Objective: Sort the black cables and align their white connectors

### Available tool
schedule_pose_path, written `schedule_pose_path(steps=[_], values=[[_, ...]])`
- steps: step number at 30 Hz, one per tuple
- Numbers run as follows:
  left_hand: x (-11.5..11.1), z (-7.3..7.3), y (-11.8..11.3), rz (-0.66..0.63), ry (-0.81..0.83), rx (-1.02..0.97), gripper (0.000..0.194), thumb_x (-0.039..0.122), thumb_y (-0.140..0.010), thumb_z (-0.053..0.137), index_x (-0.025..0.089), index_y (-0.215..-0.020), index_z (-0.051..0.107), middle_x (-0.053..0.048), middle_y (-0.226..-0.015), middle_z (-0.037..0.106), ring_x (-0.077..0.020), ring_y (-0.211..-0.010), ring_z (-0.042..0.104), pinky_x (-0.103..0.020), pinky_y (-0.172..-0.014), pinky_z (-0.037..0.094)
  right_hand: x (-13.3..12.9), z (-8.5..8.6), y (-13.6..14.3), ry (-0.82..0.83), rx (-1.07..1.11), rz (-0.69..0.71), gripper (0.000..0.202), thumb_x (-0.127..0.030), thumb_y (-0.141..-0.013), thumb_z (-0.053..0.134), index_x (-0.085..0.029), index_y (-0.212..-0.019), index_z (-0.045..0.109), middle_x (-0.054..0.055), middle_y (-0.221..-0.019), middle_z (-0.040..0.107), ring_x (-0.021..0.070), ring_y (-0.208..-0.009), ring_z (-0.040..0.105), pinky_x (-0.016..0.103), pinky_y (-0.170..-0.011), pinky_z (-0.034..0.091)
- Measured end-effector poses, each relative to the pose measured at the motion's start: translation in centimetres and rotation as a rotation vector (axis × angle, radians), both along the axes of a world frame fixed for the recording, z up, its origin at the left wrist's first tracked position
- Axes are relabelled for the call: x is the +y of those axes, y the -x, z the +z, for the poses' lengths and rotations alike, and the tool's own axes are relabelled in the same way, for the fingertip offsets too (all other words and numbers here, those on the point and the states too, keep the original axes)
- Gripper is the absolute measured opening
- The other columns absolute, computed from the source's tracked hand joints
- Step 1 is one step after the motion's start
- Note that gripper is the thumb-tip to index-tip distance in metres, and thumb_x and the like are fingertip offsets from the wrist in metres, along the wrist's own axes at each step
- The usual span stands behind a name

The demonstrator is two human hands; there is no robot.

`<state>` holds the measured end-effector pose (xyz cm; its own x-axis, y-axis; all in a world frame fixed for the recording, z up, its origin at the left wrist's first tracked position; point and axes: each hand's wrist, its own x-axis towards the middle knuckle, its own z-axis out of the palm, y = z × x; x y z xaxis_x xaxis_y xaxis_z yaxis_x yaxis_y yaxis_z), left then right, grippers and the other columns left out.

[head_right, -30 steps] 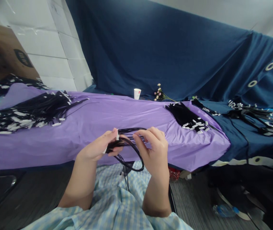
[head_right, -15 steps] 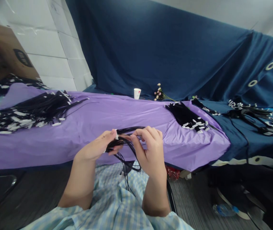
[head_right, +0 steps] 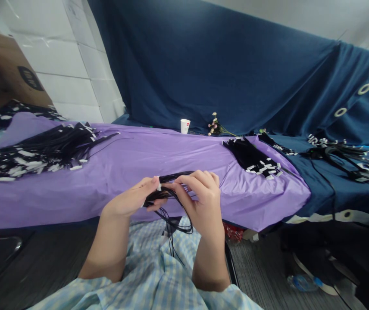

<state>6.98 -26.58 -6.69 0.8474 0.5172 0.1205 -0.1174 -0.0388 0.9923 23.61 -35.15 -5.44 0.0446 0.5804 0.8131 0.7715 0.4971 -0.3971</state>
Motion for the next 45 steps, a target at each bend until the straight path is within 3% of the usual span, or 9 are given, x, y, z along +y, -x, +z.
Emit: schedule_pose_path(steps=[7, 13, 15, 20, 23, 28, 35, 40, 45], values=[[0.3, -0.1, 0.0, -0.036, -0.034, 0.013, 0.059, 0.061, -0.093, 0.033, 0.013, -0.065, 0.052, 0.003, -0.054, 0.04, -0.0051, -0.043, 0.033, -0.021, -0.045, 0.024, 0.2, 0.0, -0.1, 0.019, -0.021, 0.004, 0.006, -0.021, -0.089, 0.063, -0.021, -0.084, 0.065, 0.0, -0.077, 0.062, 0.0138, -0.07, 0.05, 0.034, -0.073, 0.038], [0.0, -0.1, -0.5, -0.025, 0.005, -0.005, 0.059, 0.063, -0.091, 0.037, 0.01, -0.084, 0.062, 0.004, -0.055, 0.039, -0.0057, -0.044, 0.032, -0.021, -0.045, 0.023, 0.2, 0.1, -0.2, 0.026, -0.008, 0.007, 0.006, -0.021, -0.089, 0.063, -0.021, -0.083, 0.065, 0.001, -0.076, 0.061, 0.0143, -0.071, 0.051, 0.033, -0.072, 0.04], [0.0, -0.1, -0.6, 0.01, 0.033, -0.014, 0.061, 0.064, -0.09, 0.038, 0.009, -0.087, 0.063, 0.003, -0.057, 0.041, -0.0059, -0.044, 0.034, -0.021, -0.044, 0.024, 0.4, 0.0, -0.3, 0.024, 0.057, 0.034, 0.001, -0.021, -0.087, 0.065, -0.022, -0.087, 0.065, 0.001, -0.079, 0.061, 0.0142, -0.071, 0.052, 0.032, -0.072, 0.043], [0.0, 0.4, -0.6, 0.116, 0.157, -0.175, 0.063, 0.069, -0.086, 0.044, 0.01, -0.097, 0.064, 0.003, -0.057, 0.043, -0.0085, -0.046, 0.044, -0.023, -0.05, 0.035, 1.1, -0.9, -1.2, -0.12, 0.38, -0.08, 0.036, -0.025, -0.078, 0.074, -0.023, -0.11, 0.057, 0.005, -0.104, 0.057, 0.0174, -0.092, 0.054, 0.034, -0.083, 0.046], [-0.4, 0.9, -0.8, 0.171, 0.226, -0.297, 0.064, 0.074, -0.08, 0.049, 0.013, -0.094, 0.063, 0.004, -0.057, 0.044, -0.0108, -0.048, 0.049, -0.027, -0.057, 0.044, 1.3, -1.4, -1.8, -0.014, 0.511, -0.128, 0.03, -0.029, -0.077, 0.074, -0.021, -0.102, 0.058, 0.003, -0.098, 0.058, 0.0149, -0.083, 0.055, 0.032, -0.08, 0.046], [-0.9, 1.3, -1.2, 0.253, 0.233, -0.445, 0.061, 0.077, -0.074, 0.053, 0.016, -0.077, 0.059, 0.003, -0.056, 0.045, -0.0138, -0.062, 0.056, -0.028, -0.069, 0.048, 1.0, -0.9, -0.7, 0.323, 0.319, 0.208, 0.013, -0.029, -0.082, 0.07, -0.017, -0.079, 0.065, 0.002, -0.076, 0.064, 0.0147, -0.073, 0.059, 0.029, -0.072, 0.046], [-1.0, 1.2, -1.4, 0.304, 0.282, -0.536, 0.064, 0.079, -0.069, 0.055, 0.016, -0.08, 0.063, 0.002, -0.055, 0.046, -0.0147, -0.065, 0.054, -0.027, -0.064, 0.049, 1.6, -0.9, 1.5, 0.183, 0.272, 0.402, 0.006, -0.023, -0.081, 0.072, -0.018, -0.082, 0.07, 0.006, -0.087, 0.07, 0.0167, -0.08, 0.066, 0.029, -0.076, 0.051], [-1.1, 0.9, -1.6, 0.308, 0.284, -0.535, 0.07, 0.08, -0.065, 0.057, 0.013, -0.08, 0.064, 0.001, -0.054, 0.048, -0.0132, -0.057, 0.051, -0.027, -0.057, 0.048, 1.5, -1.0, 1.7, 0.263, 0.304, 0.42, 0.005, -0.021, -0.083, 0.068, -0.017, -0.081, 0.066, 0.006, -0.086, 0.067, 0.0166, -0.081, 0.064, 0.029, -0.077, 0.049], [-1.2, 0.7, -1.8, 0.326, 0.292, -0.554, 0.067, 0.078, -0.064, 0.06, 0.014, -0.08, 0.065, 0.001, -0.053, 0.048, -0.0144, -0.057, 0.054, -0.028, -0.058, 0.05, 1.4, -1.1, 1.6, 0.281, 0.316, 0.537, 0.006, -0.017, -0.085, 0.065, -0.02, -0.09, 0.065, 0.002, -0.086, 0.063, 0.0147, -0.083, 0.06, 0.028, -0.08, 0.047]])
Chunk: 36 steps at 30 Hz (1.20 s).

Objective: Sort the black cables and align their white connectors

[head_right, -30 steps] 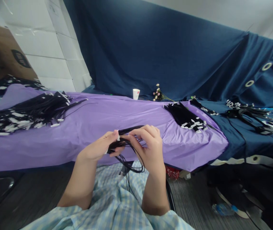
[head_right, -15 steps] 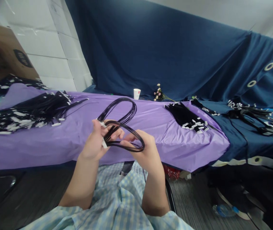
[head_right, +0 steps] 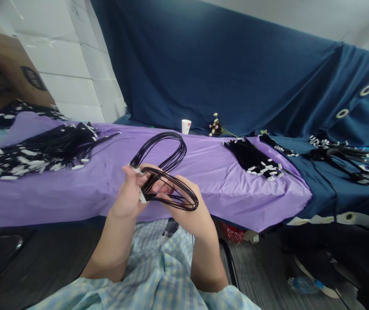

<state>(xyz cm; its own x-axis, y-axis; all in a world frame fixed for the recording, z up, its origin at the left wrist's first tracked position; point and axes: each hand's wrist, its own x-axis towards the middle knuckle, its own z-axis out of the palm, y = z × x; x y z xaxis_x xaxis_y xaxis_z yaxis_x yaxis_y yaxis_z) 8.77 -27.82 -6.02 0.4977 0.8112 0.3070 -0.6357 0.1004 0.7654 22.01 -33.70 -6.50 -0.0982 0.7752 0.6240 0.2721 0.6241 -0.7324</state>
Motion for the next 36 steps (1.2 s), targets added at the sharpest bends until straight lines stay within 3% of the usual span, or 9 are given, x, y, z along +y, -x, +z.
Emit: schedule_pose_path(steps=[4, 9, 15, 18, 23, 29, 32, 36], values=[[0.0, 0.0, -0.1, 0.031, -0.019, 0.008, 0.066, 0.078, -0.065, 0.06, 0.014, -0.076, 0.064, 0.001, -0.053, 0.048, -0.0141, -0.055, 0.054, -0.028, -0.059, 0.051, 0.1, -0.3, 0.1, 0.0, -0.002, 0.001, 0.007, -0.017, -0.088, 0.061, -0.02, -0.094, 0.064, 0.002, -0.087, 0.061, 0.0128, -0.081, 0.057, 0.026, -0.076, 0.046], [-0.2, 0.5, 0.0, 0.004, -0.021, -0.026, 0.066, 0.079, -0.063, 0.06, 0.015, -0.075, 0.063, 0.002, -0.052, 0.046, -0.0139, -0.055, 0.053, -0.026, -0.052, 0.048, 0.3, -0.3, 0.0, -0.156, -0.105, -0.056, 0.01, -0.014, -0.088, 0.061, -0.02, -0.095, 0.065, 0.006, -0.095, 0.065, 0.0167, -0.089, 0.061, 0.031, -0.081, 0.048], [-0.2, 0.6, 0.0, 0.016, 0.046, -0.035, 0.067, 0.08, -0.074, 0.046, 0.015, -0.072, 0.062, 0.0, -0.053, 0.046, -0.0127, -0.055, 0.051, -0.024, -0.054, 0.046, 0.1, 0.0, -0.2, -0.276, -0.291, -0.155, 0.017, -0.013, -0.088, 0.06, -0.024, -0.099, 0.067, 0.005, -0.093, 0.066, 0.0186, -0.086, 0.058, 0.034, -0.078, 0.047], [-0.1, 0.4, -0.1, 0.014, 0.066, -0.068, 0.065, 0.079, -0.072, 0.051, 0.015, -0.072, 0.062, 0.0, -0.055, 0.046, -0.0146, -0.063, 0.053, -0.025, -0.058, 0.047, -0.1, 0.1, -0.3, -0.298, -0.373, -0.215, 0.017, -0.012, -0.088, 0.06, -0.024, -0.098, 0.068, 0.005, -0.092, 0.066, 0.0192, -0.086, 0.057, 0.036, -0.08, 0.045], [0.0, 0.2, -0.2, -0.02, 0.052, -0.096, 0.061, 0.077, -0.073, 0.053, 0.017, -0.079, 0.065, 0.002, -0.058, 0.045, -0.0118, -0.055, 0.047, -0.025, -0.054, 0.047, -0.1, -0.1, -0.3, -0.299, -0.433, -0.297, 0.016, -0.012, -0.089, 0.057, -0.023, -0.099, 0.064, 0.005, -0.096, 0.068, 0.021, -0.088, 0.056, 0.037, -0.079, 0.043], [0.0, 0.3, -0.2, 0.068, 0.044, -0.094, 0.058, 0.076, -0.072, 0.054, 0.019, -0.079, 0.062, 0.002, -0.057, 0.047, -0.0147, -0.068, 0.06, -0.026, -0.069, 0.051, 0.2, -0.5, 0.1, -0.377, -0.41, -0.387, 0.007, -0.016, -0.089, 0.06, -0.021, -0.094, 0.062, 0.003, -0.086, 0.067, 0.0179, -0.081, 0.056, 0.034, -0.076, 0.04], [0.3, 0.3, 0.1, 0.102, 0.022, -0.058, 0.059, 0.077, -0.073, 0.052, 0.019, -0.082, 0.059, 0.004, -0.056, 0.046, -0.0138, -0.059, 0.06, -0.029, -0.068, 0.053, -0.2, -0.6, -0.1, -0.254, -0.241, -0.298, 0.005, -0.018, -0.09, 0.059, -0.02, -0.095, 0.061, 0.001, -0.08, 0.064, 0.0136, -0.07, 0.054, 0.029, -0.067, 0.039], [1.1, 0.3, 0.9, 0.114, 0.001, 0.053, 0.061, 0.079, -0.074, 0.048, 0.02, -0.087, 0.057, 0.006, -0.056, 0.047, -0.0139, -0.051, 0.06, -0.033, -0.064, 0.055, -1.2, -0.4, -1.3, 0.122, 0.168, -0.05, 0.008, -0.027, -0.091, 0.06, -0.02, -0.088, 0.061, -0.002, -0.068, 0.053, 0.0091, -0.057, 0.043, 0.023, -0.056, 0.036]])
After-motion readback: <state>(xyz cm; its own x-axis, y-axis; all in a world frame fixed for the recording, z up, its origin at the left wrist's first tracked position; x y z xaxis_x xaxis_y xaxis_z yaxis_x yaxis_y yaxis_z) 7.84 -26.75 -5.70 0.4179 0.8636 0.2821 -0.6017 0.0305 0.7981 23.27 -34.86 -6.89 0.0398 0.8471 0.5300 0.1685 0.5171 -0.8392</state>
